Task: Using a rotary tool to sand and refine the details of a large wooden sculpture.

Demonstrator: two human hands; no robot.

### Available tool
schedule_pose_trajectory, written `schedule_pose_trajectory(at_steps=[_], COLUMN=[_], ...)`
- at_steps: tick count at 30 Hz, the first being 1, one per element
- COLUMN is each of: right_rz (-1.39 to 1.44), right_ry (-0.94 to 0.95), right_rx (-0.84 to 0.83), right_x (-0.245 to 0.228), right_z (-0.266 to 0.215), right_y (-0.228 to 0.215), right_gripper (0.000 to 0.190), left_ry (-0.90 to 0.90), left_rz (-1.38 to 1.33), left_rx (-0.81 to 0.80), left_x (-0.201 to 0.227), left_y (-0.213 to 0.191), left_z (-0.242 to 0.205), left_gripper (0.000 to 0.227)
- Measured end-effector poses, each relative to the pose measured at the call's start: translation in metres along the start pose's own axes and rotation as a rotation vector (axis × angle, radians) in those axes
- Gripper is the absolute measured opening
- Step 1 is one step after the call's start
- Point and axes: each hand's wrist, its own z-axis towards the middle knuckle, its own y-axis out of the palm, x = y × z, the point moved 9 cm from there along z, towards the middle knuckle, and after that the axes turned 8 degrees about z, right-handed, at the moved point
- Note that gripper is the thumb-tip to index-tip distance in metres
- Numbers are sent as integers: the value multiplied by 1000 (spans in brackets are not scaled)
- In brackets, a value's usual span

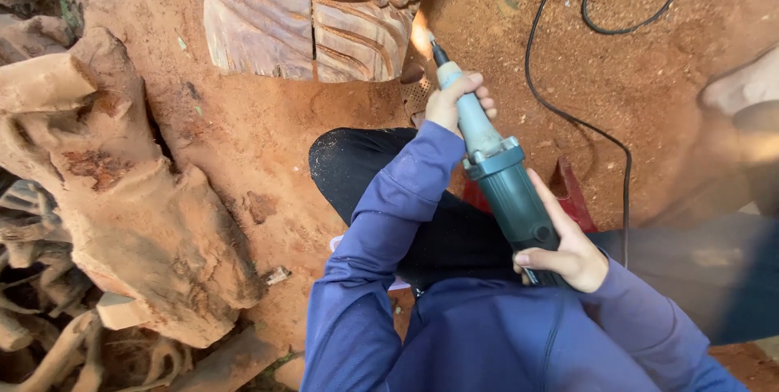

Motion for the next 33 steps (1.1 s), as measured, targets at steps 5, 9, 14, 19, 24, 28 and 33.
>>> schedule_pose_trajectory(at_steps=[5,9,14,19,24,28,33], right_rz=[-111,-156,-244,-508,-362,-342,-250], right_ry=[-32,-15,-105,-136,-94,-86,-43], right_rx=[-56,-164,-251,-130,-206,-222,-250], right_x=[-15,-21,-2,8,12,16,19], right_z=[-8,-5,9,19,17,22,29], right_y=[-25,-28,-49,-93,-61,-66,-43], right_gripper=[122,126,125,123,111,114,115], left_ry=[7,-28,43,34,-2,28,74], left_rz=[-86,-202,-201,-186,-116,-135,433], left_rx=[-139,-263,-349,-384,-342,-353,-89], left_x=[-12,25,32,20,27,27,64], left_y=[50,90,106,108,103,98,54], left_z=[-14,-50,-52,-42,-44,-37,-62], left_gripper=[37,32,27,23,28,34,34])
